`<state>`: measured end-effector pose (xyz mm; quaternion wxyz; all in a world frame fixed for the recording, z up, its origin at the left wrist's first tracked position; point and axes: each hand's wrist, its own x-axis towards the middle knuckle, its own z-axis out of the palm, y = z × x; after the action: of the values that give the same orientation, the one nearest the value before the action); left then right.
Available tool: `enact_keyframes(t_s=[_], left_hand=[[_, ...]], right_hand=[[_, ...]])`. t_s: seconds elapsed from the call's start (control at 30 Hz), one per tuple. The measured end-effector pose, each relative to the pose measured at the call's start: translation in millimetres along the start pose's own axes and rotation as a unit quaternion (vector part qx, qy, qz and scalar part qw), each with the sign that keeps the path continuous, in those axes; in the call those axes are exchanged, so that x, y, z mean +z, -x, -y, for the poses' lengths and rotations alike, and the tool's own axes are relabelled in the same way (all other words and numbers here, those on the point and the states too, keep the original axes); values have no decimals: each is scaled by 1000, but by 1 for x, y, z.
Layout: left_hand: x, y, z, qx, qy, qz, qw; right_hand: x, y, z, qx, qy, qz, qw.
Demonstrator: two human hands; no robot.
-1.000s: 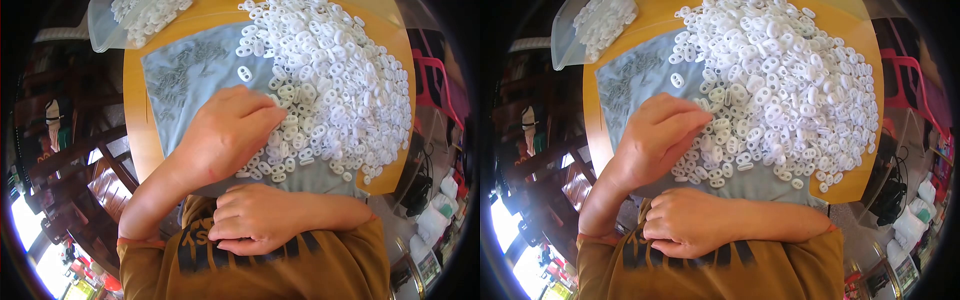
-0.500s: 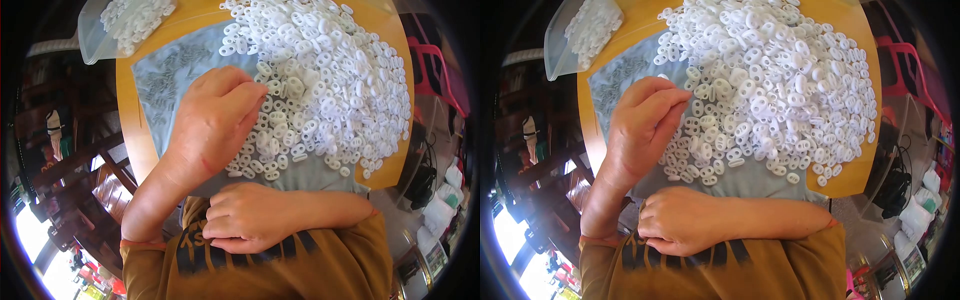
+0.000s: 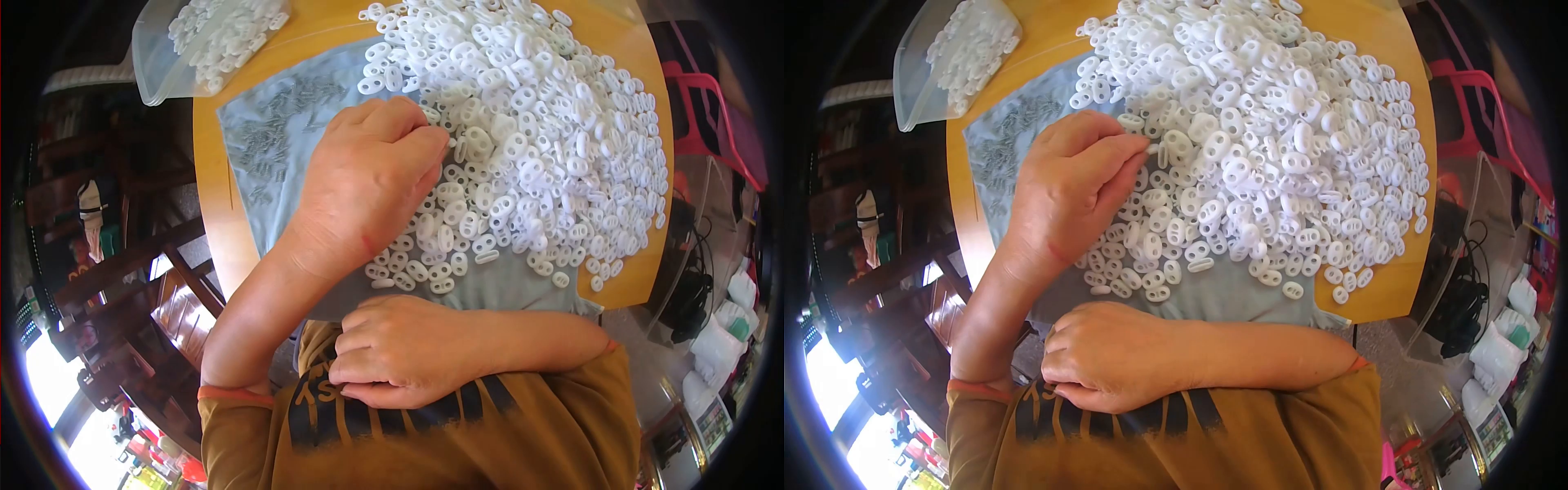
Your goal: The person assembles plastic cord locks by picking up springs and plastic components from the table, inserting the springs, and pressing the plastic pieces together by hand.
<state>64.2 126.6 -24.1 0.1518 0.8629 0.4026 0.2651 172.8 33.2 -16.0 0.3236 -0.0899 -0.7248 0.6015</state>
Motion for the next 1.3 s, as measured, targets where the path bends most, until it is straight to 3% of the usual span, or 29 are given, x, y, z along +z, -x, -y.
enact_keyframes(t_s=[0.03,0.2,0.27,0.37,0.5,0.6,0.7,0.77,0.9,1.0,1.1,1.23,1.3], left_hand=[[0,0,1,2,12,-13,1000],[-30,16,-10,-204,281,8,938],[-37,27,-13,-272,394,-10,878],[-55,37,-24,-415,568,-29,710],[-66,60,-30,-428,593,-54,680],[-69,79,-36,-400,572,-73,713],[-71,96,-36,-380,543,-56,747],[-70,101,-37,-367,513,-71,773],[-73,113,-34,-382,546,-99,739],[-72,122,-33,-399,656,-123,628],[-61,129,-30,-369,699,-178,586],[-55,133,-25,-350,677,-240,602],[-58,131,-25,-359,665,-266,598]], right_hand=[[-1,-1,0,1,0,-1,1000],[-10,-4,5,-14,-4,-33,999],[-12,-5,6,-24,1,-56,998],[-14,-7,10,-20,-5,-107,994],[-37,-7,33,72,53,-179,980],[-27,-11,31,135,61,-346,926],[-31,-24,28,121,178,-237,947],[-25,-27,25,129,169,-206,955],[-13,-36,18,147,123,-213,958],[-5,-41,15,166,61,-247,953],[0,-48,12,176,41,-258,949],[-2,-56,10,165,76,-239,954],[-17,-63,9,141,197,-223,944]])
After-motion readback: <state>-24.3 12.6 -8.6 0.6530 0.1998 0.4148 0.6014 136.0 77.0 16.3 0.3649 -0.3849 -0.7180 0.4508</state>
